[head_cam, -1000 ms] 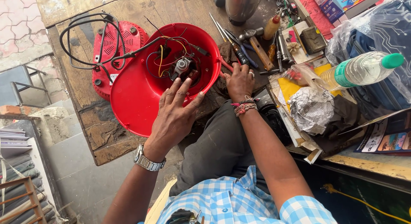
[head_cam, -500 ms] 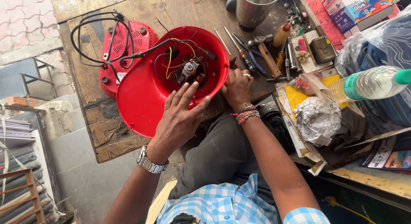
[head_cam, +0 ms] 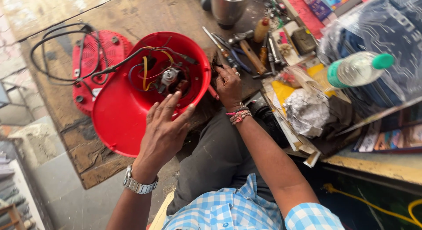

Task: The person repairs a red electric fan motor by manipulating its internal wiring. They use a screwdriver to adjust components and pliers to strip or cut wires within the motor housing.

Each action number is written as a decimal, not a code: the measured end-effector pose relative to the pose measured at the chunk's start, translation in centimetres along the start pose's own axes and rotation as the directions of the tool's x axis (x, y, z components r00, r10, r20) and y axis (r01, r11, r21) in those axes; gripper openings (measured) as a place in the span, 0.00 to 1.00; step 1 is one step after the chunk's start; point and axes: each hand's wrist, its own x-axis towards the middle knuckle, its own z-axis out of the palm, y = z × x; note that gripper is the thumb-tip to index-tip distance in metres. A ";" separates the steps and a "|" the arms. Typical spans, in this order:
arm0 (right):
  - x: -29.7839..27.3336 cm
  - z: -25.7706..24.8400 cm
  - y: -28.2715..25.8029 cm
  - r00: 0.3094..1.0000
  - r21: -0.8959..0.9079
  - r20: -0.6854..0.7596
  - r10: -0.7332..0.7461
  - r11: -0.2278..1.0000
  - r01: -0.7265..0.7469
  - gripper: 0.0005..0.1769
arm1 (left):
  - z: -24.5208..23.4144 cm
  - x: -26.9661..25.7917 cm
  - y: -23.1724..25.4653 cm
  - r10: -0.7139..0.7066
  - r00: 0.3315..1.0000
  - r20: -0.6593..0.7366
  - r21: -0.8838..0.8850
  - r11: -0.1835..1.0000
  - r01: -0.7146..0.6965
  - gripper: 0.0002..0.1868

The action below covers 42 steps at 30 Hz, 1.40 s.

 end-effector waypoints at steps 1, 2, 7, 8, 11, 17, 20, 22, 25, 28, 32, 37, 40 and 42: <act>-0.2 -0.4 0.0 0.998 -0.002 -0.066 -0.007 1.000 0.007 0.13 | 0.0 0.0 0.1 -0.002 1.000 0.008 0.002 1.000 0.002 0.27; -0.3 -0.7 0.1 0.991 -0.004 -0.131 -0.016 1.000 0.016 0.12 | 0.0 0.0 0.1 -0.004 1.000 0.017 0.005 1.000 0.004 0.27; -1.0 -5.1 1.7 0.900 0.312 -0.323 0.294 0.931 -0.192 0.07 | -0.1 0.0 0.0 -0.009 0.999 0.034 -0.023 1.000 0.010 0.28; -1.0 -7.1 2.1 0.886 0.454 -0.329 0.328 0.877 -0.156 0.06 | -0.1 0.0 -0.1 -0.003 0.999 0.035 -0.020 1.000 0.004 0.28; -2.2 -15.9 1.7 0.819 0.381 -0.511 0.259 0.923 -0.054 0.00 | -0.1 0.1 -0.2 -0.010 0.999 0.042 -0.026 1.000 0.011 0.28; -8.0 -27.6 -5.0 0.831 -0.401 -0.554 -0.043 0.889 -0.221 0.20 | -0.1 0.1 -0.3 -0.004 1.000 -0.014 -0.052 0.999 0.004 0.28; -9.3 -29.2 -5.6 0.925 -0.641 -0.342 0.164 0.680 -0.357 0.34 | -0.1 0.1 -0.2 0.002 1.000 -0.001 -0.072 0.997 -0.002 0.27; -9.4 -29.4 -5.7 0.950 -0.654 -0.177 0.257 0.691 -0.309 0.44 | -0.2 0.2 -0.2 0.007 1.000 0.013 -0.073 0.997 -0.006 0.28; -9.2 -29.1 -5.8 0.944 -0.610 -0.091 0.319 0.731 -0.306 0.38 | -0.2 0.1 -0.1 0.004 1.000 0.020 -0.065 0.998 -0.003 0.28; -9.0 -28.4 -5.7 0.941 -0.621 -0.008 0.339 0.736 -0.270 0.33 | -0.3 0.1 -0.2 -0.004 1.000 0.023 -0.062 0.998 0.005 0.28; -8.2 -25.5 -4.1 0.980 -0.578 0.075 0.183 0.809 -0.107 0.26 | -0.1 0.1 -0.3 -0.013 0.999 0.038 -0.068 0.998 0.015 0.29; -6.3 -23.7 1.1 0.978 -0.483 0.083 0.190 0.866 -0.127 0.44 | -0.1 -0.2 -0.4 -0.003 0.999 0.035 -0.061 0.998 0.006 0.28; -8.5 -25.5 4.2 0.767 -0.491 -0.008 0.641 0.666 -0.562 0.43 | -0.2 -0.2 -0.5 0.004 1.000 0.023 -0.080 0.997 -0.002 0.28; -11.5 -27.4 7.0 0.819 -0.427 -0.190 0.541 0.705 -0.565 0.61 | 0.0 -0.2 -0.6 0.008 1.000 0.014 -0.101 0.995 -0.006 0.28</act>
